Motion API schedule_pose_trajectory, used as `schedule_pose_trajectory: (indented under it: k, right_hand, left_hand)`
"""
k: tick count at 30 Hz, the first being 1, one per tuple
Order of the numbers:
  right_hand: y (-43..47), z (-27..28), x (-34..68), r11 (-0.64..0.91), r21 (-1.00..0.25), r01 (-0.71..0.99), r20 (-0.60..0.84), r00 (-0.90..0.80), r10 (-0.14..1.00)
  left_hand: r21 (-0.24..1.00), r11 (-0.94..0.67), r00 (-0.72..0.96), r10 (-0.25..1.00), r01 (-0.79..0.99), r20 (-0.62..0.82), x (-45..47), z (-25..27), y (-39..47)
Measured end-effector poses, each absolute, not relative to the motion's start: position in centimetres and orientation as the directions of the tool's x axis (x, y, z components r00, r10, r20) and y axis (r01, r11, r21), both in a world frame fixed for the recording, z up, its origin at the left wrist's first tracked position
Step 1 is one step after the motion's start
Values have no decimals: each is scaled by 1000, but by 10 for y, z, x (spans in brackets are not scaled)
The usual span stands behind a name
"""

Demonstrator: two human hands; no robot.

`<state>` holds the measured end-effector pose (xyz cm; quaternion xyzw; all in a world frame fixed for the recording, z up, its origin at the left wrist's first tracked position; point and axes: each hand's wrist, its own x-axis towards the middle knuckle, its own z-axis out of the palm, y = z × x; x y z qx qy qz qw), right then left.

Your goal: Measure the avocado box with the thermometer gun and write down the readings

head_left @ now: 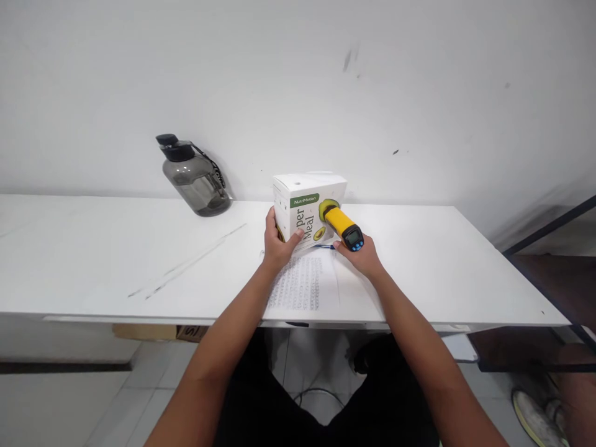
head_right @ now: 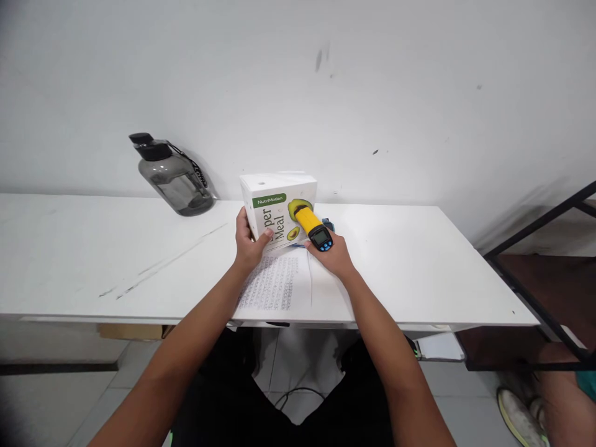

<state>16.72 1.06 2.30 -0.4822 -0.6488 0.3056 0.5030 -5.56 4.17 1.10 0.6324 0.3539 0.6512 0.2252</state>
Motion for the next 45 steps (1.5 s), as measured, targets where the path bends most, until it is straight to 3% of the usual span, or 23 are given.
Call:
schedule_pose_trajectory:
  k: [25, 45]
  right_hand:
    - [8, 26, 168, 367, -844, 390, 379, -49, 924]
    - [10, 25, 168, 343, -870, 353, 349, -49, 936]
  left_hand:
    - [705, -679, -65, 709, 204, 702, -55, 17, 38]
    - [716, -663, -59, 723, 217, 688, -54, 19, 35]
